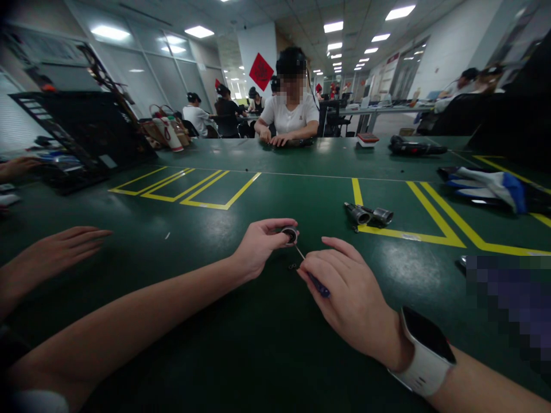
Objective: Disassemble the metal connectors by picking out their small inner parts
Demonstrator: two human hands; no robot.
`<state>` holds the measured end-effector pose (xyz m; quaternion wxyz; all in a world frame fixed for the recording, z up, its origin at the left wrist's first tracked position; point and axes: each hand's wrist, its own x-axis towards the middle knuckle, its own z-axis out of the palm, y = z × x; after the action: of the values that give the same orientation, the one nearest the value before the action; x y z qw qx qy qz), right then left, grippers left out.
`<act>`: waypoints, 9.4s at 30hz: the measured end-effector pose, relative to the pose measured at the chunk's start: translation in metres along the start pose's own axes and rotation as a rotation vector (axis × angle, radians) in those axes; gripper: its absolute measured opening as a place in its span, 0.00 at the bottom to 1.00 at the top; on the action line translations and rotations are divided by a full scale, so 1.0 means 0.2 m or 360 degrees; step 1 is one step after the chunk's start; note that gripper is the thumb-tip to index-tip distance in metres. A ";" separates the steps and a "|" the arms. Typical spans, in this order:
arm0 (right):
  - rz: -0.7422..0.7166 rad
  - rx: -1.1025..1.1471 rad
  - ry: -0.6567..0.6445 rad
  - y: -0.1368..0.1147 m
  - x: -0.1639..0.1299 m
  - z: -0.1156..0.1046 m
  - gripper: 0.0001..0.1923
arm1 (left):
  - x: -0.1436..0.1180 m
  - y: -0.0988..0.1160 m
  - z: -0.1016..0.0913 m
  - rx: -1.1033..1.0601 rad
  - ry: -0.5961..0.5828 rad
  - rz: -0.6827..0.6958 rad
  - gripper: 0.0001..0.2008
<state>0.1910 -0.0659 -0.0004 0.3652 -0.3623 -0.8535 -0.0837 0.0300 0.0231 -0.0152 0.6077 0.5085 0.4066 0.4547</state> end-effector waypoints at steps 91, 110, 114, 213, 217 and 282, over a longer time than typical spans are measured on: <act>-0.0118 -0.0126 0.0002 0.03 -0.02 0.01 0.10 | -0.01 -0.01 0.01 0.0096 -0.0065 0.0136 0.08; 0.1069 0.0716 -0.0001 0.03 0.02 0.00 0.10 | 0.03 -0.02 -0.04 0.0019 -0.0006 0.0008 0.16; 0.0961 0.0556 -0.0062 0.03 0.02 -0.02 0.10 | 0.03 -0.02 -0.03 0.0035 0.0013 0.0015 0.18; 0.0977 0.0826 0.0410 0.07 0.00 0.02 0.08 | 0.10 -0.06 -0.12 0.0391 -0.0134 0.0176 0.27; 0.1471 0.1556 0.0346 0.11 0.01 0.04 0.12 | 0.16 -0.07 -0.17 0.0939 -0.0072 0.0509 0.24; 0.1779 0.2217 0.0064 0.04 0.01 0.07 0.11 | 0.08 -0.03 -0.10 0.1485 -0.0500 0.1069 0.06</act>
<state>0.1886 -0.0537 -0.0103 0.5048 -0.4199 -0.4028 0.6377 0.0160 0.0432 -0.0255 0.1957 0.8838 0.2857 0.3147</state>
